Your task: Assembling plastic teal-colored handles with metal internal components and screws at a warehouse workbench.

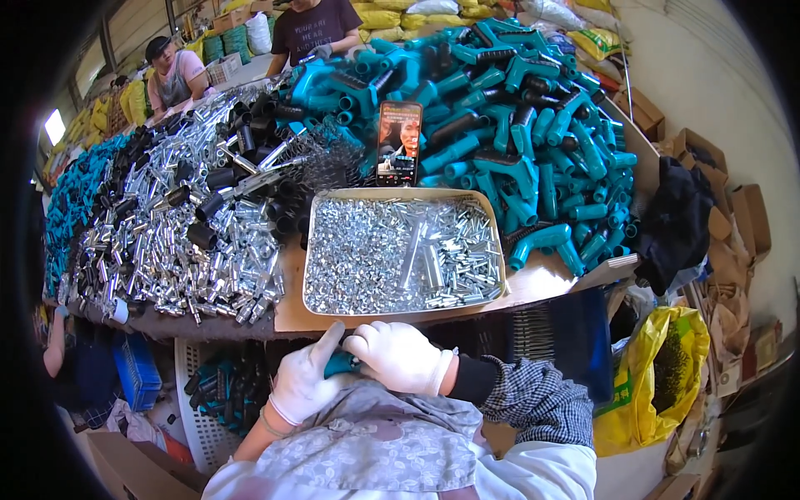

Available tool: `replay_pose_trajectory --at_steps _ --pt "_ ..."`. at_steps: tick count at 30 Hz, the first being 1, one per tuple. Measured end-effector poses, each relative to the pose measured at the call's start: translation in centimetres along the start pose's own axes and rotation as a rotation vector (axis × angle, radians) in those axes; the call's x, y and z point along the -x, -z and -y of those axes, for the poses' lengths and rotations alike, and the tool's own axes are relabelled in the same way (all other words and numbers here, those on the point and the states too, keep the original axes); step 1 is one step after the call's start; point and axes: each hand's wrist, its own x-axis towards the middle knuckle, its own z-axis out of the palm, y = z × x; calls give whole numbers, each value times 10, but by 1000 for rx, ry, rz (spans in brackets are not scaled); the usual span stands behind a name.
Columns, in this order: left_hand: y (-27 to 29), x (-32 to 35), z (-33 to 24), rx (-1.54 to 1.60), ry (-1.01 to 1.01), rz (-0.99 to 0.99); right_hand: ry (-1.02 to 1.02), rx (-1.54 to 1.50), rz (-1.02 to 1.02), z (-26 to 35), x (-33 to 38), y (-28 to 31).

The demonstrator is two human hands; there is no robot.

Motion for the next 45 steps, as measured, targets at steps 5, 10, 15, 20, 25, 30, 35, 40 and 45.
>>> replay_pose_trajectory --at_steps 5,10,15,20,25,30,35,40,45 --pt "-2 4 -4 311 158 7 227 119 -114 -6 -2 0" --pt "2 5 -8 331 144 19 377 263 -161 -8 -2 3" --pt "-3 7 -4 568 272 51 204 3 194 -13 -27 36" --pt "-12 15 4 491 162 -35 -119 420 -186 -101 -67 91" --pt "-7 20 -3 411 97 -76 -389 732 -200 -184 -88 100" --pt "-1 20 -9 439 114 -105 -394 831 -291 -220 -105 100" --pt "0 23 -8 434 92 -121 -678 648 -453 -193 -127 118" --pt "1 26 -3 481 227 -148 -224 319 -33 -115 -84 80" --pt "-6 17 -6 596 225 -69 -430 200 23 -77 -58 61"
